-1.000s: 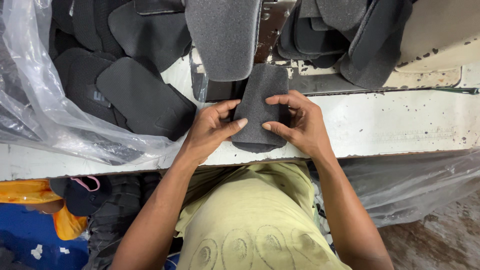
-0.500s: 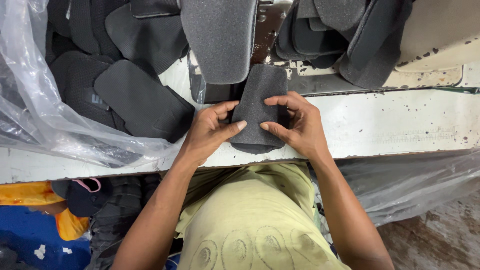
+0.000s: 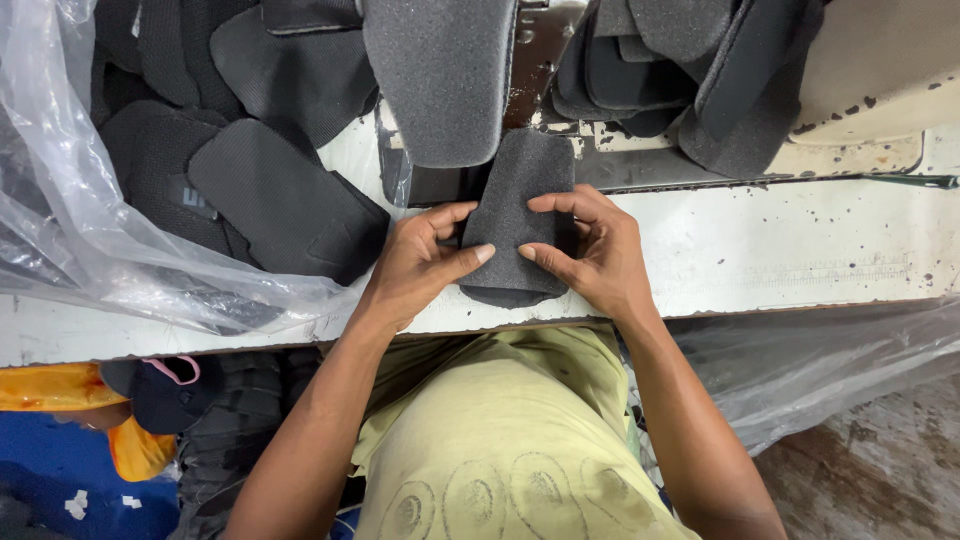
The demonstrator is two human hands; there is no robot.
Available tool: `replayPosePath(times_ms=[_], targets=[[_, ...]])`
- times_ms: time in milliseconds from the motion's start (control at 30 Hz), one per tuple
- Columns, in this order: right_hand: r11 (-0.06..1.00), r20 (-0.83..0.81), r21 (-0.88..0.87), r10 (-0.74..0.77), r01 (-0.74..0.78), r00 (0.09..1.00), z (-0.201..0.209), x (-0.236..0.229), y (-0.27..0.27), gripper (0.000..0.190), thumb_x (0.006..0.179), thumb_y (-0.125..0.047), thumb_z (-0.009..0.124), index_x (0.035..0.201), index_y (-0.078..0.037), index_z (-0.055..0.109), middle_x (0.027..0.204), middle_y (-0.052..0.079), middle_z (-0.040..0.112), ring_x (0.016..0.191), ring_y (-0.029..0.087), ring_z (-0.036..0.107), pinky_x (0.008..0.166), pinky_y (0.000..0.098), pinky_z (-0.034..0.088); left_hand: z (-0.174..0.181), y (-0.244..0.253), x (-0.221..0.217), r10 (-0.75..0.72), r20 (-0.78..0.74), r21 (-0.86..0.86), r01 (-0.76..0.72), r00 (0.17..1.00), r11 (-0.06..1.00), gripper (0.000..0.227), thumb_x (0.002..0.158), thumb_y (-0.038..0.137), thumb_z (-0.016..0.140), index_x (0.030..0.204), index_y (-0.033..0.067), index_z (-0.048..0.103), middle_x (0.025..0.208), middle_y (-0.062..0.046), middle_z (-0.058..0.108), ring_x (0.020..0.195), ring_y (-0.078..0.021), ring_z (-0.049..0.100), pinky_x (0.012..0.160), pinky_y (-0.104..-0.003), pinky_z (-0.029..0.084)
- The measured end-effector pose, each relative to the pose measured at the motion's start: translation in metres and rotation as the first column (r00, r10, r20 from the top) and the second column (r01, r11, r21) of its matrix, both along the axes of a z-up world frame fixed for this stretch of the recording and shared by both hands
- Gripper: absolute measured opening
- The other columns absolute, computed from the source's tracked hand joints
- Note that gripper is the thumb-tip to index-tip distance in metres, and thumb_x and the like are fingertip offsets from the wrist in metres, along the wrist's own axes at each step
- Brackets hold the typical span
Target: The person aligns gray foam-like fabric pieces and sews them using a sewing machine. They repeatedly pick up pieces, position them under the needle, and guide them through the machine, stacking finished pieces to the side.
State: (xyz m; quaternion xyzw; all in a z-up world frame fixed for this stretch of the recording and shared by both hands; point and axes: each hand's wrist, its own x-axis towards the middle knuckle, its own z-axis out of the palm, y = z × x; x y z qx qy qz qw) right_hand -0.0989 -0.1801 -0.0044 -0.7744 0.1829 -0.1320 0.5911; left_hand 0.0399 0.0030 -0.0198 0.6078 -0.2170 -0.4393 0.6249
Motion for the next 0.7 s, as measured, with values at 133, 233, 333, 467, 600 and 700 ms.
replayPosePath(times_ms=[133, 233, 333, 467, 600, 700], targets=[[0.999, -0.015, -0.038, -0.005, 0.005, 1.0, -0.0005, 0.0001, 0.0001, 0.043, 0.077, -0.011, 0.09, 0.116, -0.006, 0.074, 0.093, -0.005, 0.054, 0.071, 0.004, 0.045, 0.057, 0.0226, 0.038, 0.002, -0.0001, 0.0003, -0.009, 0.022, -0.004, 0.009, 1.0, 1.0, 0.053, 0.089, 0.006, 0.072, 0.138, -0.0082, 0.056, 0.109, -0.02, 0.074, 0.092, -0.0175, 0.076, 0.08, -0.027, 0.064], [0.996, -0.008, -0.089, 0.005, -0.006, 1.0, -0.0002, 0.0003, 0.0003, 0.043, 0.077, -0.012, 0.091, 0.117, -0.006, 0.074, 0.092, -0.005, 0.053, 0.07, 0.004, 0.043, 0.057, 0.0224, 0.037, 0.0033, 0.0001, 0.0005, -0.014, 0.032, -0.004, 0.014, 0.999, 1.0, 0.052, 0.09, 0.005, 0.071, 0.138, -0.0079, 0.056, 0.108, -0.019, 0.075, 0.092, -0.0169, 0.076, 0.08, -0.027, 0.064], [0.995, -0.02, -0.096, 0.006, -0.008, 1.0, 0.0002, -0.0002, -0.0005, 0.043, 0.077, -0.013, 0.091, 0.116, -0.007, 0.073, 0.091, -0.005, 0.055, 0.069, 0.004, 0.044, 0.056, 0.0222, 0.036, 0.0036, -0.0004, 0.0002, -0.013, 0.04, -0.008, 0.013, 0.999, 1.0, 0.05, 0.09, 0.004, 0.071, 0.137, -0.0082, 0.057, 0.108, -0.018, 0.075, 0.092, -0.0165, 0.075, 0.081, -0.027, 0.064], [0.996, -0.009, -0.088, 0.01, -0.011, 1.0, -0.0001, -0.0008, -0.0006, 0.043, 0.077, -0.014, 0.09, 0.117, -0.007, 0.073, 0.092, -0.005, 0.056, 0.07, 0.004, 0.045, 0.057, 0.0222, 0.037, 0.0038, -0.0007, -0.0001, -0.005, 0.048, 0.002, 0.005, 0.999, 1.0, 0.05, 0.09, 0.003, 0.071, 0.136, -0.0082, 0.056, 0.108, -0.017, 0.074, 0.091, -0.0161, 0.076, 0.08, -0.026, 0.064], [0.995, 0.003, -0.102, 0.013, -0.013, 1.0, 0.0001, -0.0004, -0.0007, 0.043, 0.077, -0.014, 0.091, 0.117, -0.006, 0.074, 0.091, -0.004, 0.055, 0.071, 0.005, 0.045, 0.058, 0.0226, 0.037, 0.0051, -0.0007, -0.0002, -0.016, 0.062, 0.011, 0.016, 0.998, 1.0, 0.049, 0.09, 0.002, 0.07, 0.136, -0.0083, 0.057, 0.107, -0.016, 0.075, 0.089, -0.0151, 0.075, 0.078, -0.025, 0.063], [0.995, 0.011, -0.095, 0.012, -0.011, 1.0, 0.0013, -0.0004, -0.0015, 0.04, 0.079, -0.013, 0.09, 0.116, -0.006, 0.073, 0.092, -0.004, 0.055, 0.072, 0.005, 0.046, 0.059, 0.0222, 0.038, 0.0066, -0.0012, -0.0007, -0.013, 0.063, 0.007, 0.013, 0.998, 1.0, 0.048, 0.09, 0.001, 0.07, 0.136, -0.0087, 0.058, 0.106, -0.016, 0.075, 0.088, -0.0146, 0.075, 0.077, -0.025, 0.063]])
